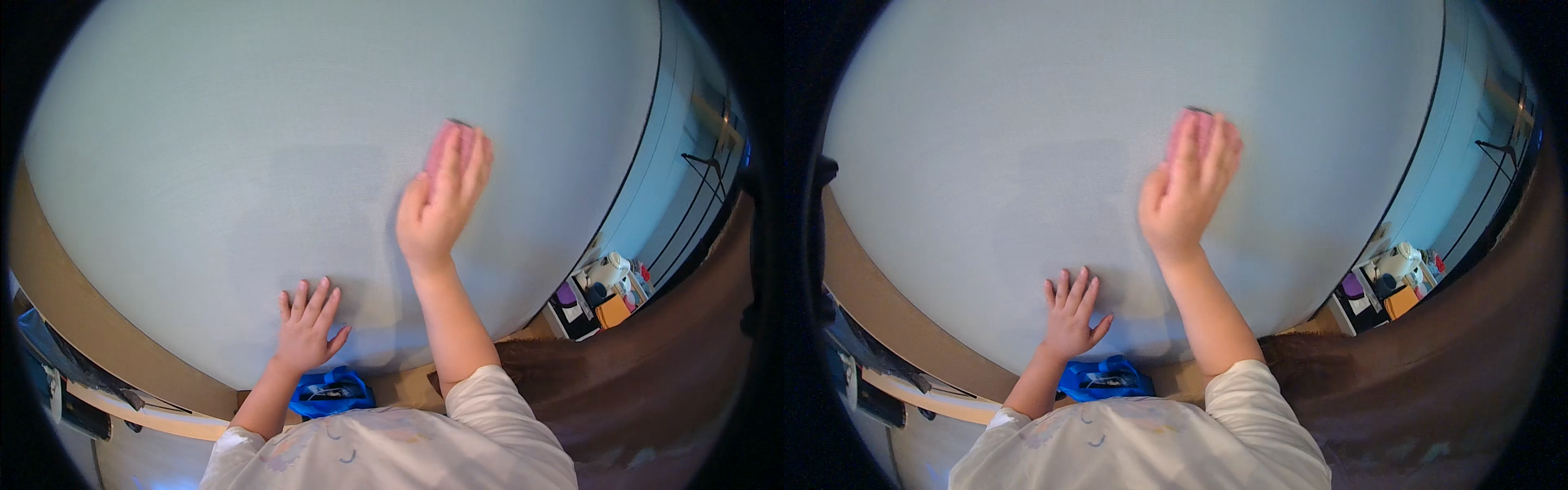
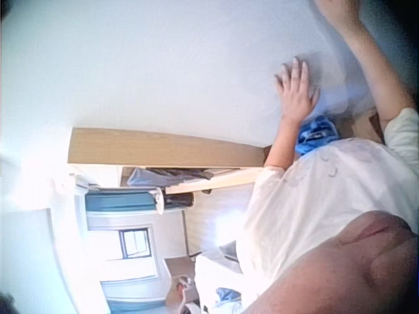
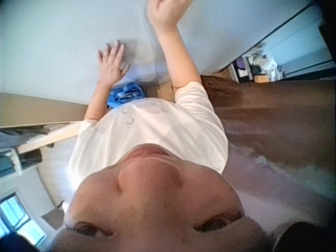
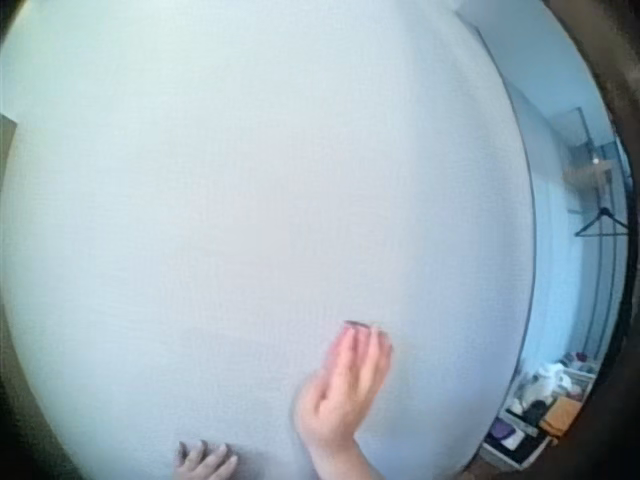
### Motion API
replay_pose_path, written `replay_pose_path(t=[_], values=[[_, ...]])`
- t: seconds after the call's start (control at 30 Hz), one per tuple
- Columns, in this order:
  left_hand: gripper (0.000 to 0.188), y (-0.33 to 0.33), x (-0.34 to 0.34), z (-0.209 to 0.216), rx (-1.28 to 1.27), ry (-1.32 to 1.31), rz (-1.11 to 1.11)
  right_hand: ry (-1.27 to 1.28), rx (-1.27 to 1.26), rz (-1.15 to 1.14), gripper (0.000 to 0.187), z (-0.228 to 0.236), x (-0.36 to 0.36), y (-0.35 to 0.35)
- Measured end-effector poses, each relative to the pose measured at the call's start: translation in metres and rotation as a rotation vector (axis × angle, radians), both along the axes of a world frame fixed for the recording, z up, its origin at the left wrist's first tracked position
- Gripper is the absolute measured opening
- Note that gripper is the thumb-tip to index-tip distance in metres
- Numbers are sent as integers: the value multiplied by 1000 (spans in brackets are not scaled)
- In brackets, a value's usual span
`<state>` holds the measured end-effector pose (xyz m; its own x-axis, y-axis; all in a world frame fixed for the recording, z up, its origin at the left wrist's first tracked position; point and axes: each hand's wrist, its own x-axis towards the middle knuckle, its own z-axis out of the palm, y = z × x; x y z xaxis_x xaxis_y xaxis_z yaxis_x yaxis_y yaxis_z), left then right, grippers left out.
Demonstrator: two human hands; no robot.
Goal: The person wipes a white wall and a wooden cabinet using a pink cloth. They briefly move a remote control and a blue bag to access the wall, then continue wiping the wall and cabinet surfaces.
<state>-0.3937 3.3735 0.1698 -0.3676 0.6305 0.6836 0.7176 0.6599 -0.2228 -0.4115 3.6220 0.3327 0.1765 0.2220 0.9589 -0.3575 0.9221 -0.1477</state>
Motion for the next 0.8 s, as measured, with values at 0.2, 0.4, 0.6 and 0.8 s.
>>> replay_pose_path(t=[0.2,0.4,0.6,0.8], values=[[58,-12,0,5,205,-79,-180,-334,410,128,58,-10,-13,-105],[44,-57,3,14,526,-6,-243,-221,486,91,54,-26,7,-113],[43,-105,-2,20,613,9,-150,-131,230,39,62,21,-14,-142],[41,-150,-8,18,657,78,-201,-227,522,104,52,-6,-27,-256]])
